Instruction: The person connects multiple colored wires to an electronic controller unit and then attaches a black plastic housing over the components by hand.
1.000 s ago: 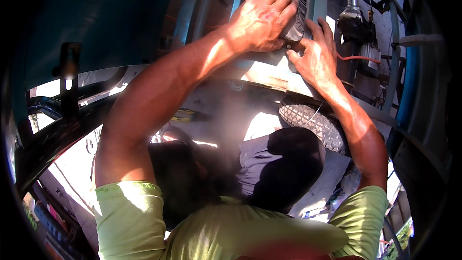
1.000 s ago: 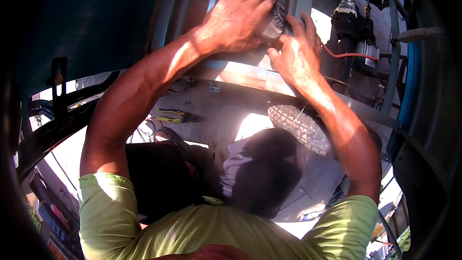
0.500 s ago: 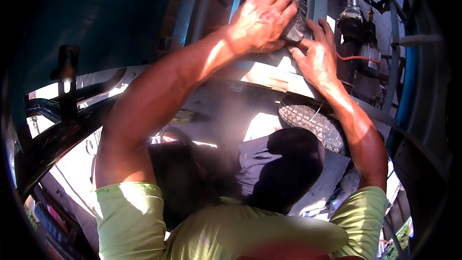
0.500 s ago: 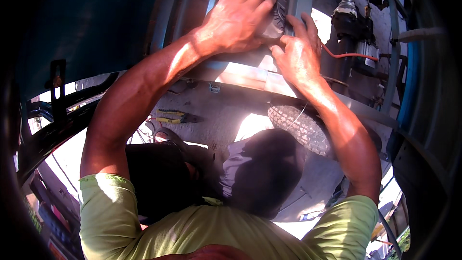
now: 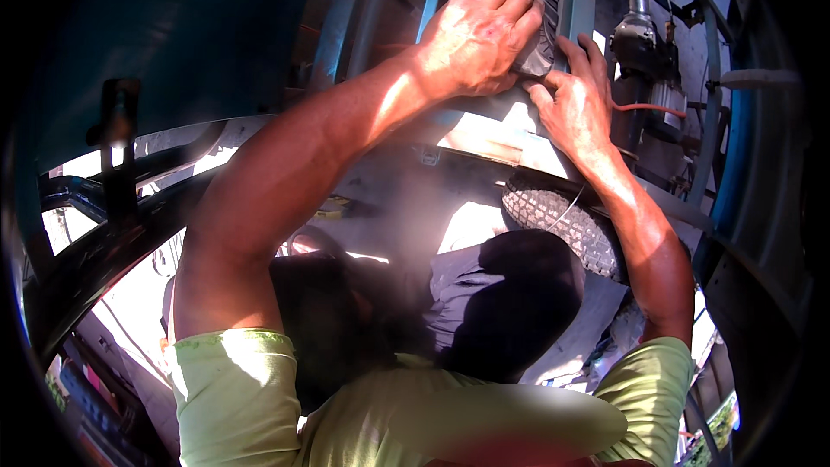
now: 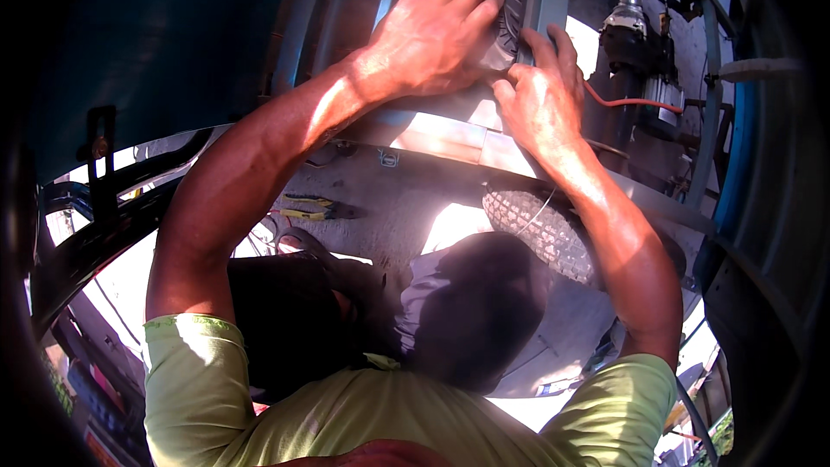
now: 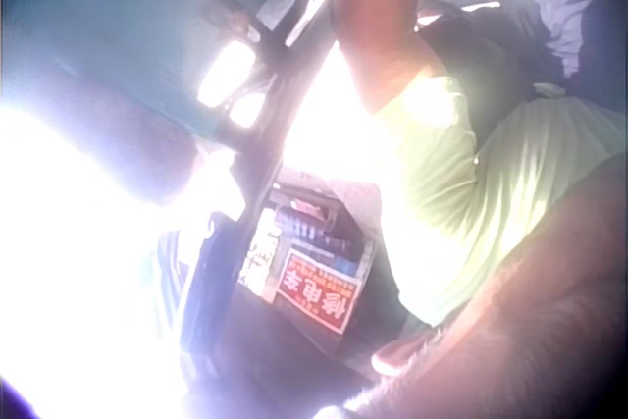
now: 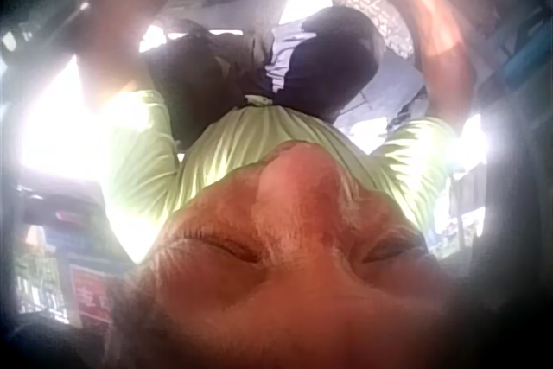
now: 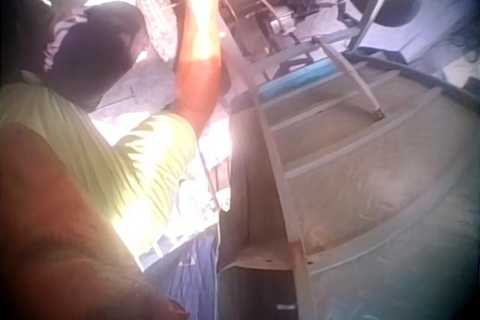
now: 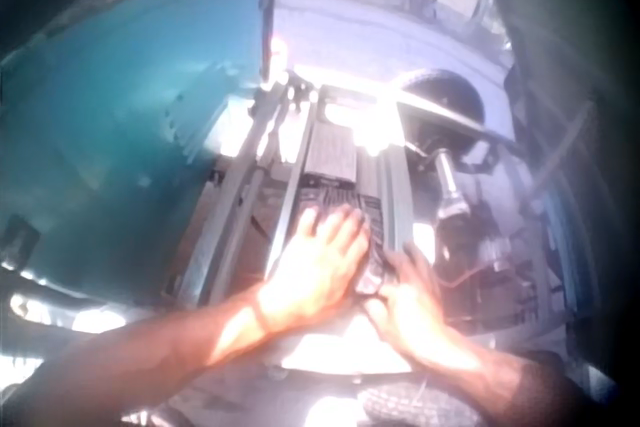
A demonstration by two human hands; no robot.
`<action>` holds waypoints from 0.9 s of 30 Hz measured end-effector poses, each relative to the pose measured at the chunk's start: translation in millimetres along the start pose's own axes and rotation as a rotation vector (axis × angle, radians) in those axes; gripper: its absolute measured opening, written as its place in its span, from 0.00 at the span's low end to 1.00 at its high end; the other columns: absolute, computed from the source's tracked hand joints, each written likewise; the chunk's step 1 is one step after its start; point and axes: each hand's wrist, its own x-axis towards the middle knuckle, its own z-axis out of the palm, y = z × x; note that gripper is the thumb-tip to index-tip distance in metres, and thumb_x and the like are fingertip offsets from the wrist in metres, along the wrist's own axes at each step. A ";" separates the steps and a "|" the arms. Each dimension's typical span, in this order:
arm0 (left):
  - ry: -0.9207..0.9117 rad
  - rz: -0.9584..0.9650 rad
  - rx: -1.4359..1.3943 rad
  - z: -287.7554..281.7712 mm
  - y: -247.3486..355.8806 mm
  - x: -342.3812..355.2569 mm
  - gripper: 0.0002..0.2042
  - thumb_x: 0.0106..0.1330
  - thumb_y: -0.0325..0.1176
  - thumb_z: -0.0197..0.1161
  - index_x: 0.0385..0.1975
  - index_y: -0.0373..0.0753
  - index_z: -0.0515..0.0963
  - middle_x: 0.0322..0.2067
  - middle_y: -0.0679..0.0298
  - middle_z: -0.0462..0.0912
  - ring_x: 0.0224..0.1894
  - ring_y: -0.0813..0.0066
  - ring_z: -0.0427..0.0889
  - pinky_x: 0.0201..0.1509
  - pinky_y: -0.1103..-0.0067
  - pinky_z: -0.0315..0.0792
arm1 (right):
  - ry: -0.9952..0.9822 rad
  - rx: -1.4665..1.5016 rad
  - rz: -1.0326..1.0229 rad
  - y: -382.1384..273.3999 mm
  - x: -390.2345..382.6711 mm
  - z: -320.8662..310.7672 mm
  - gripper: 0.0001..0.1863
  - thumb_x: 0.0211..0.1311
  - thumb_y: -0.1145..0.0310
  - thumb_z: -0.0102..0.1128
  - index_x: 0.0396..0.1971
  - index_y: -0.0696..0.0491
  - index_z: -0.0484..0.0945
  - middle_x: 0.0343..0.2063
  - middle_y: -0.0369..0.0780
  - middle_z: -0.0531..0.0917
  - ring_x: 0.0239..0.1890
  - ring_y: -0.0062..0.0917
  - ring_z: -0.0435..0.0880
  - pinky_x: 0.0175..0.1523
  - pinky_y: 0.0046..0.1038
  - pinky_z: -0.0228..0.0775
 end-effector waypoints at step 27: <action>-0.133 0.015 -0.020 -7.9 -2.5 2.7 0.39 0.59 0.55 0.72 0.67 0.40 0.69 0.69 0.50 0.68 0.75 0.50 0.62 0.74 0.48 0.54 | -0.043 0.100 -0.052 11.1 -1.7 -12.2 0.07 0.56 0.69 0.70 0.34 0.51 0.91 0.67 0.43 0.73 0.76 0.46 0.58 0.73 0.53 0.60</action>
